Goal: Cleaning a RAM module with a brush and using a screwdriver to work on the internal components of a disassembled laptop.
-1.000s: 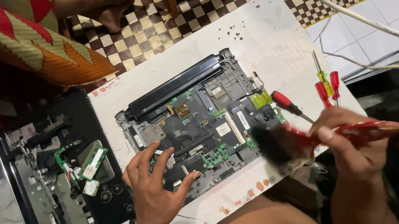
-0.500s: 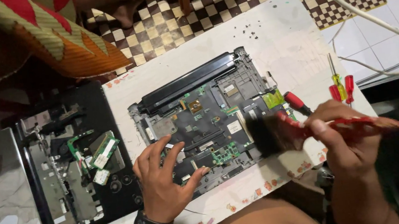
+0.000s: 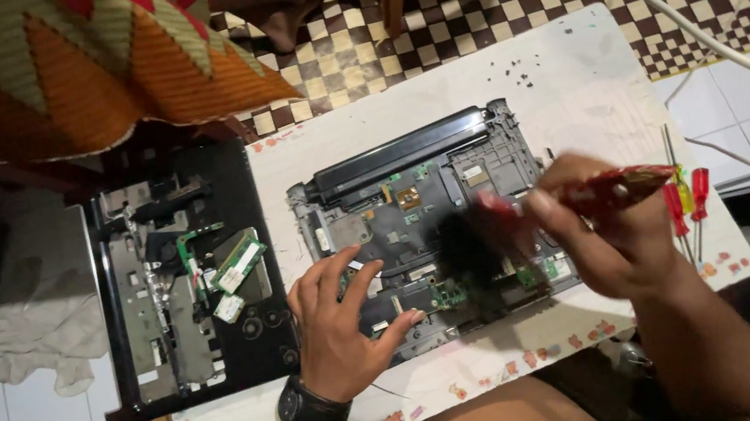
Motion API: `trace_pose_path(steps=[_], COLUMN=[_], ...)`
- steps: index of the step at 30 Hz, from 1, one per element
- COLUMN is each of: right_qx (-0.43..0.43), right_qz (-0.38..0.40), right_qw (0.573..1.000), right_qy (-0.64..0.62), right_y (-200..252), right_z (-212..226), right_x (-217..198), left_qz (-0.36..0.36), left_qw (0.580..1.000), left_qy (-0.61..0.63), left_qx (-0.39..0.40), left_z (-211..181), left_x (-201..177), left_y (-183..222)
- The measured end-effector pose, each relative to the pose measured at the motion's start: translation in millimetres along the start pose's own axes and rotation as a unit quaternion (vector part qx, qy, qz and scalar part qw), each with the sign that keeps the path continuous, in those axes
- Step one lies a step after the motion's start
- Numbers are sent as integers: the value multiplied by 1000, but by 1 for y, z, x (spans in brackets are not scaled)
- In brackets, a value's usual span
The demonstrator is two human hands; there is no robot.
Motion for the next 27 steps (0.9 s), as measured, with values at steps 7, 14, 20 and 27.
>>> trace_pose_path(steps=[7, 14, 20, 27], right_qx=[-20, -32, -11, -31], right_qz=[158, 165, 201, 222], right_qw=[983, 973, 970, 974], right_qy=[89, 157, 137, 11], right_y=[-31, -45, -37, -38], right_z=[-9, -3, -7, 30], right_x=[34, 44, 48, 57], left_qz=[-3, 3, 2, 5], left_qw=[1000, 1000, 1000, 1000], left_qy=[2, 8, 10, 13], left_qx=[-5, -3, -4, 1], left_z=[1, 2, 3, 5], left_x=[-2, 2, 0, 2], left_y=[0, 4, 4, 4])
Point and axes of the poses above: each hand's wrist, its own y-axis away from the middle knuckle, its own x-axis out of the palm, z = x × y, the point moved 10 cm from there along -y, towards the middle knuckle, and after that the axes turned 7 degrees about -z, right-handed, at the moved point
